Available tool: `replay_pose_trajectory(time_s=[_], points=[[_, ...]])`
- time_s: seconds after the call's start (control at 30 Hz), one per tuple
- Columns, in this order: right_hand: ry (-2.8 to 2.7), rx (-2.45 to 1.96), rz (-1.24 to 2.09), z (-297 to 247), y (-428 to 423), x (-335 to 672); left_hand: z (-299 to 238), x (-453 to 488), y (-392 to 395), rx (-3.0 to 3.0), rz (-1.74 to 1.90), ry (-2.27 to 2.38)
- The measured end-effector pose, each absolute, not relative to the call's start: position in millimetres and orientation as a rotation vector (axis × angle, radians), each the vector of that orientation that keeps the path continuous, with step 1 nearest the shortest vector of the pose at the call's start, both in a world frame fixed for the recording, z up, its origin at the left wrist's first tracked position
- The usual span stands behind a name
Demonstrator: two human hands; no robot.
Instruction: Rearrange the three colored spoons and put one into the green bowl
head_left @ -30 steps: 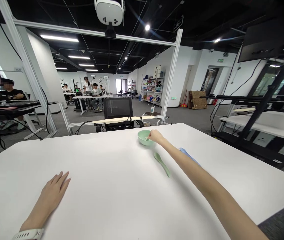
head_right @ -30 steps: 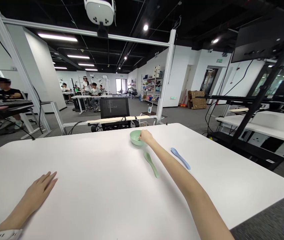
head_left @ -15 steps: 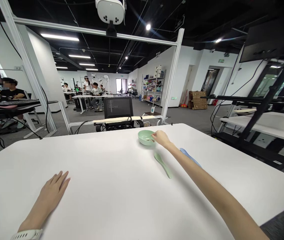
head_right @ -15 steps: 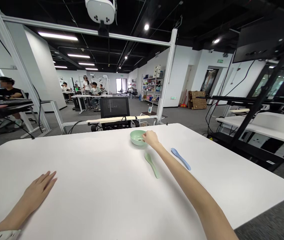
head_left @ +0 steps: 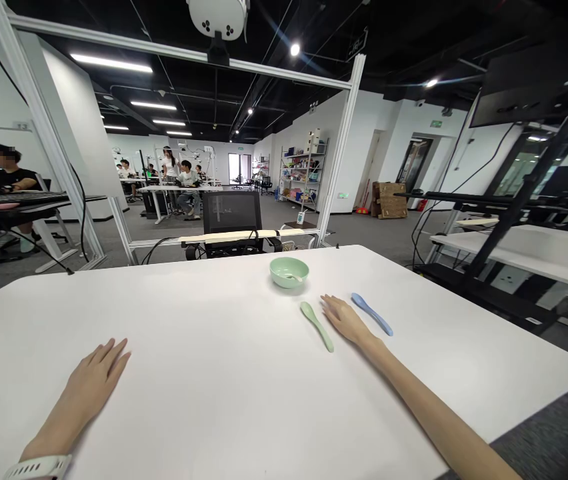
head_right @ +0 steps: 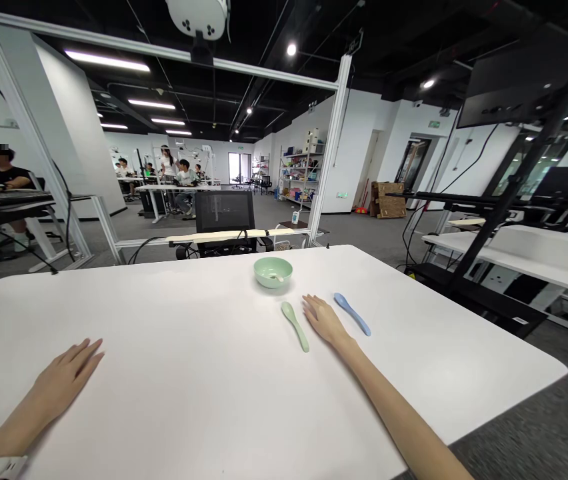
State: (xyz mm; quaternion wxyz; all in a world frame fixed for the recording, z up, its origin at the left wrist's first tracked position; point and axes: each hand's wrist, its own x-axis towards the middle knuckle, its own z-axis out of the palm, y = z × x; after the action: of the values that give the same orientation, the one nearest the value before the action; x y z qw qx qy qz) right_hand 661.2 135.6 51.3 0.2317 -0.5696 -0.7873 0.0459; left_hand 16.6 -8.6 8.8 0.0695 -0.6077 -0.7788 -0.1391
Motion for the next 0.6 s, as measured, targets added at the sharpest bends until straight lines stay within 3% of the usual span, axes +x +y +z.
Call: replay_pose_trajectory(time_s=[0.6], points=[[-2.144, -1.606, 0.181, 53.5, 129.4, 657.7, 8.8, 12.0, -6.9, -1.813, -0.470, -2.340]])
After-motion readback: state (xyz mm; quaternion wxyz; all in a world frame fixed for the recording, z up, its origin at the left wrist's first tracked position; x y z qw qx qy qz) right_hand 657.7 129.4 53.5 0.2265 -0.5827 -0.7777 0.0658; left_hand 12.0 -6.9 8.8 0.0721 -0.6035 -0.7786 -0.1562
